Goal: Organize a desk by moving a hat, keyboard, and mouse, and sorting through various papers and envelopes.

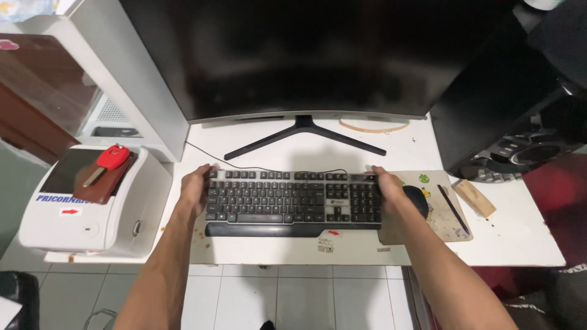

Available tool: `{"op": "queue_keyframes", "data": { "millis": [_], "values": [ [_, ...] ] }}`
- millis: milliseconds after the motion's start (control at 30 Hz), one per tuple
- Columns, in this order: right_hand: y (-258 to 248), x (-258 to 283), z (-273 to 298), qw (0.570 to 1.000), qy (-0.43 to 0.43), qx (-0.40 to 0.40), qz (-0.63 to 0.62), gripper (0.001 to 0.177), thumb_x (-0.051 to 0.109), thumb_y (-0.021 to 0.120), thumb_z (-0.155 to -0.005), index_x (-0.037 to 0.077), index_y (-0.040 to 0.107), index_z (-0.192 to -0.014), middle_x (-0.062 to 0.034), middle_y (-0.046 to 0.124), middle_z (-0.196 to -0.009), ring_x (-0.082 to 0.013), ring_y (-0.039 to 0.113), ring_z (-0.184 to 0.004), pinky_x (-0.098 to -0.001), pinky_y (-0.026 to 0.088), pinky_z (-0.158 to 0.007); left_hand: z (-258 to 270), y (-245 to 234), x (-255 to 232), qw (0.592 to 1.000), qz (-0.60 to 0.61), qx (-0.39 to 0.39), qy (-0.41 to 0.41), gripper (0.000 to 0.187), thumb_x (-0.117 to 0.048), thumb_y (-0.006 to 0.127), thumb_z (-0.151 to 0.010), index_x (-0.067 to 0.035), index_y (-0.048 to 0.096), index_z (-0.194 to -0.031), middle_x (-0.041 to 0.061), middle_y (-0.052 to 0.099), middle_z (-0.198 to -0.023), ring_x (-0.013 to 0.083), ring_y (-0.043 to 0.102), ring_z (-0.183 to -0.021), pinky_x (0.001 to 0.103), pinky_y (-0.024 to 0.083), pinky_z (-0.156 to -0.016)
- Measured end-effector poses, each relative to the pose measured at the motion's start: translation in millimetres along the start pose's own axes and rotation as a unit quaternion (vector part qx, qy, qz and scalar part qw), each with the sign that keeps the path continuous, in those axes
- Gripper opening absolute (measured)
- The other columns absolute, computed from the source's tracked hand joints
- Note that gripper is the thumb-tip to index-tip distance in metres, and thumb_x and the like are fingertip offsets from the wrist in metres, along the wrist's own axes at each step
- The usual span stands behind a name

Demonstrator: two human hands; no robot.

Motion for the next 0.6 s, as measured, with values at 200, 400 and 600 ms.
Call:
{"op": "queue_keyframes", "data": {
  "millis": [200,400,600],
  "values": [
    [1.2,-48.6,-124.5,0.991,-0.044,-0.056,0.116,0.053,0.061,0.055,-0.070,0.022,0.060,-0.105,-0.0062,0.057,-0.105,-0.0256,0.048,-0.108,-0.0373,0.038,-0.089,7.9,15.4,-10.9,0.990,-0.132,-0.035,0.035,0.029,-0.036,0.055,-0.074,-0.016,0.066,-0.091,0.007,0.059,-0.090,0.0205,0.051,-0.088,0.035,0.041,-0.075],
    [7.7,-19.2,-77.3,0.995,-0.051,-0.019,0.078,0.051,0.048,0.054,-0.076,0.013,0.054,-0.114,-0.0127,0.052,-0.112,-0.0288,0.043,-0.112,-0.0411,0.034,-0.093,-34.4,19.3,7.1,0.977,-0.202,-0.026,0.059,0.037,-0.040,0.053,-0.070,-0.020,0.063,-0.099,0.007,0.059,-0.099,0.0240,0.050,-0.098,0.036,0.040,-0.082],
    [10.2,-10.1,-77.0,0.993,-0.064,-0.031,0.098,0.056,0.051,0.052,-0.075,0.018,0.050,-0.119,-0.0125,0.048,-0.119,-0.0293,0.036,-0.119,-0.0402,0.029,-0.099,-10.4,31.8,-9.4,0.965,-0.249,0.000,0.078,0.041,-0.041,0.050,-0.076,-0.016,0.059,-0.108,0.012,0.054,-0.112,0.0294,0.045,-0.111,0.040,0.036,-0.091]
  ]
}}
Point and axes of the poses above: each hand's wrist, its own z-axis away from the middle knuckle, its own y-axis out of the palm, x = y × z, the point moved 4 cm from there along -z, towards the middle knuckle
